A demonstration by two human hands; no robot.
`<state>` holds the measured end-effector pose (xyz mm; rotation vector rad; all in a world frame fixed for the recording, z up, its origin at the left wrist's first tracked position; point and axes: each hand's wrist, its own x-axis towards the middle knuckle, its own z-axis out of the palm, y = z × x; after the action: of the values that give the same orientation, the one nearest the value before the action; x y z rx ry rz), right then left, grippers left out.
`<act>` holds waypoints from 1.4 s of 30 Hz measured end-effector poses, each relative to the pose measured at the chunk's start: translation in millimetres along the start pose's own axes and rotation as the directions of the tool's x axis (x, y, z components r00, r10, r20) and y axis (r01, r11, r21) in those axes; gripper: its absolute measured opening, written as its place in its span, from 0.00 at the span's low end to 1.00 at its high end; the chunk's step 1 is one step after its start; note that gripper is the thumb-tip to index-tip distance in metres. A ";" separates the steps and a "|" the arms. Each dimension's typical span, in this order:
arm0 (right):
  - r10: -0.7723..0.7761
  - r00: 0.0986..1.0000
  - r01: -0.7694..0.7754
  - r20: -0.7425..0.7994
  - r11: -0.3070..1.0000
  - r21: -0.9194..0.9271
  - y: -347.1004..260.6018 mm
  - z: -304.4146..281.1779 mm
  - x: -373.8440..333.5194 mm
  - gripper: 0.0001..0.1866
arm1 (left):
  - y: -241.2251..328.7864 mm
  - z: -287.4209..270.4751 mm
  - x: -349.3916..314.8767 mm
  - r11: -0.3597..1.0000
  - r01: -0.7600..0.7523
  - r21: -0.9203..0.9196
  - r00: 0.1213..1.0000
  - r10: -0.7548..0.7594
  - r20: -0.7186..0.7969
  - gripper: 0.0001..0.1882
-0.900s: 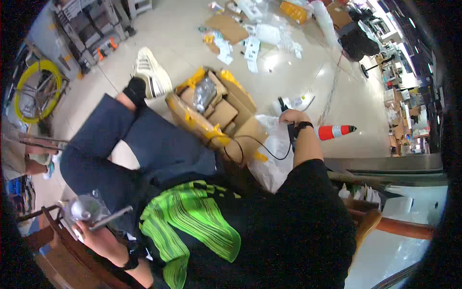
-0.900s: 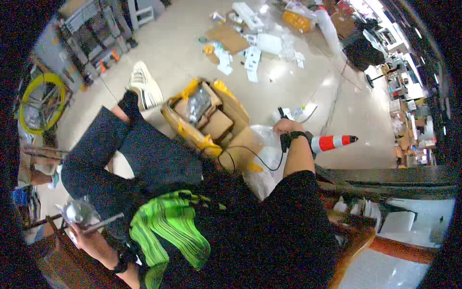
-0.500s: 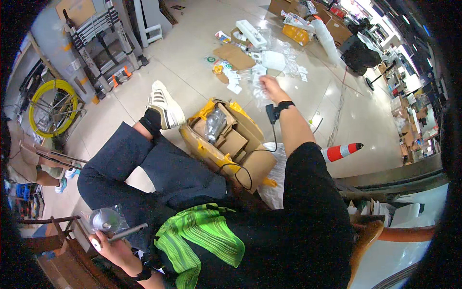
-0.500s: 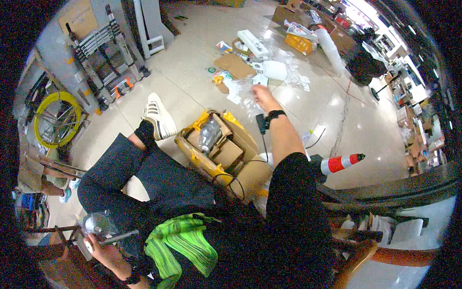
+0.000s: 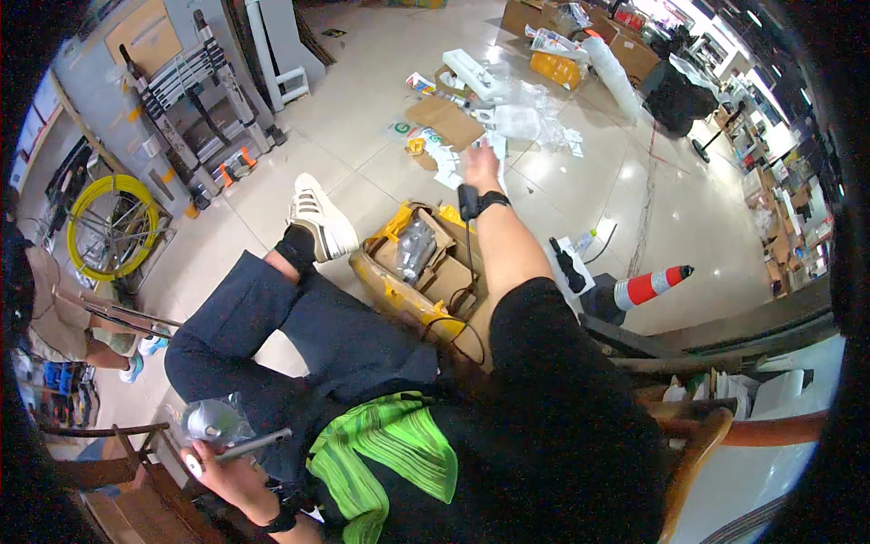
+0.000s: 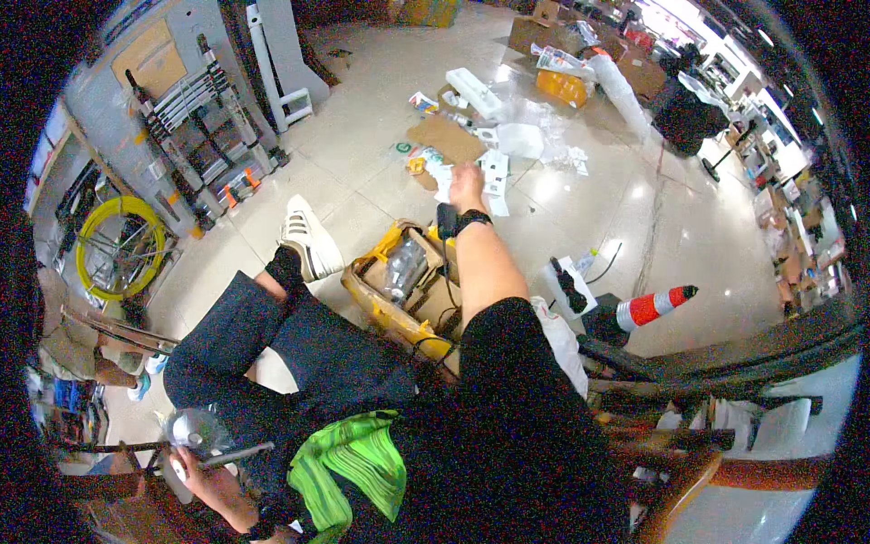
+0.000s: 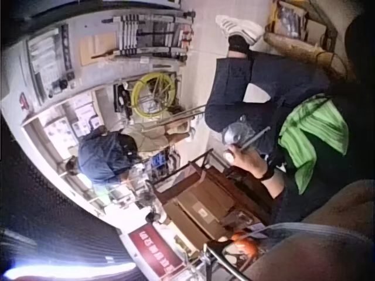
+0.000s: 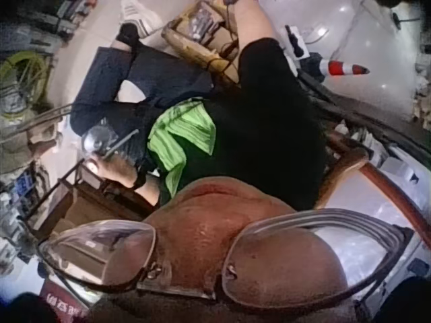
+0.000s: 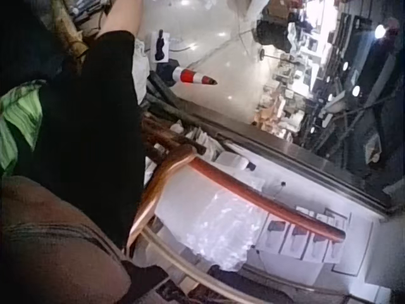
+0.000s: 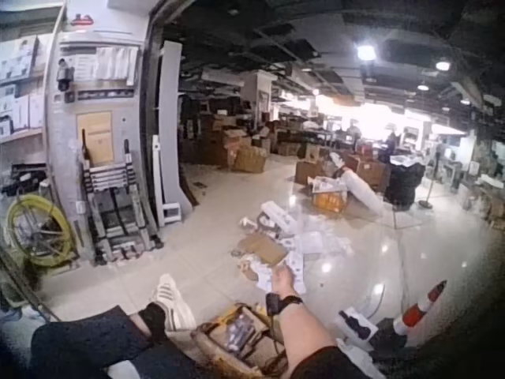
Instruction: Assembling a metal mount stand by screwing the base onto the pole.
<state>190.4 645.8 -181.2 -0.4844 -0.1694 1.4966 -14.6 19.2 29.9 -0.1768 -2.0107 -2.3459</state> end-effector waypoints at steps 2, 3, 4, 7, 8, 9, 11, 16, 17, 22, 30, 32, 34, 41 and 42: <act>0.092 0.978 0.084 0.187 0.646 -0.758 32.7 -3.4 -7.8 0.05 | 4.3 12.9 -1.3 0.997 0.020 -0.076 1.000 -0.019 0.018 0.12; 0.193 0.910 0.203 0.368 0.566 -0.799 52.2 10.9 -41.7 0.05 | 1.4 9.3 -1.2 0.998 0.015 -0.057 1.000 -0.013 0.028 0.13; 0.298 0.802 0.336 0.517 0.490 -0.804 66.5 30.6 -81.1 0.06 | -0.2 5.7 -1.4 0.999 0.015 -0.039 0.999 -0.013 0.047 0.13; 0.589 0.524 0.569 0.615 0.294 -0.768 95.6 84.9 -176.5 0.09 | 1.6 1.1 0.0 0.999 0.019 -0.033 0.998 -0.017 0.066 0.13; 0.595 0.329 0.746 0.733 0.313 -0.588 93.8 110.7 -212.1 0.11 | 3.1 2.1 -0.6 0.995 0.031 -0.090 0.999 -0.029 0.024 0.13; 0.606 0.238 0.714 0.759 0.421 -0.560 86.5 140.2 -258.6 0.11 | 5.3 1.0 -2.0 0.996 0.025 -0.089 1.000 -0.025 0.000 0.13; 0.455 0.078 0.694 0.887 0.614 -0.377 53.6 185.7 -326.2 0.13 | 10.8 5.8 -4.9 0.998 0.043 -0.055 0.999 -0.044 -0.006 0.13; 0.049 -0.106 0.535 0.993 0.845 0.016 -54.3 244.1 -429.7 0.21 | -20.2 -22.0 4.3 0.988 0.058 -0.140 0.993 -0.042 0.109 0.13; -0.030 -0.160 0.532 0.987 0.839 0.111 -66.8 249.1 -440.3 0.21 | -18.8 -18.8 1.5 0.984 0.057 -0.170 0.989 -0.033 0.142 0.15; 0.073 -0.436 0.507 0.897 0.844 0.178 -91.8 262.5 -455.9 0.20 | -21.9 -39.1 -4.5 0.981 0.038 -0.191 0.992 -0.014 0.126 0.14; 0.311 -0.471 0.644 0.825 0.761 0.080 -96.9 278.3 -473.8 0.14 | -23.1 -40.3 -6.1 0.983 0.041 -0.179 0.993 -0.021 0.113 0.12; 0.362 -0.467 0.669 0.807 0.741 0.055 -97.5 280.8 -476.2 0.12 | -22.4 -39.8 -7.3 0.983 0.053 -0.174 0.993 -0.034 0.110 0.12; 0.411 -0.456 0.693 0.789 0.720 0.026 -102.3 282.0 -477.5 0.11 | -21.0 -39.1 -4.5 0.984 0.066 -0.163 0.993 -0.048 0.110 0.12; 0.549 -0.446 0.723 0.707 0.687 -0.077 -123.4 280.6 -487.3 0.08 | -21.5 -42.7 -5.7 0.970 0.068 -0.235 0.991 -0.039 0.128 0.12; 0.557 -0.465 0.707 0.688 0.702 -0.090 -110.1 280.7 -483.4 0.08 | -21.8 -43.7 -8.2 0.985 0.005 -0.170 0.997 0.009 0.079 0.13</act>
<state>138.3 229.7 204.4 0.6785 -2.5405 0.9196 -11.4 -20.9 1.0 -0.2835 -1.8386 -2.5480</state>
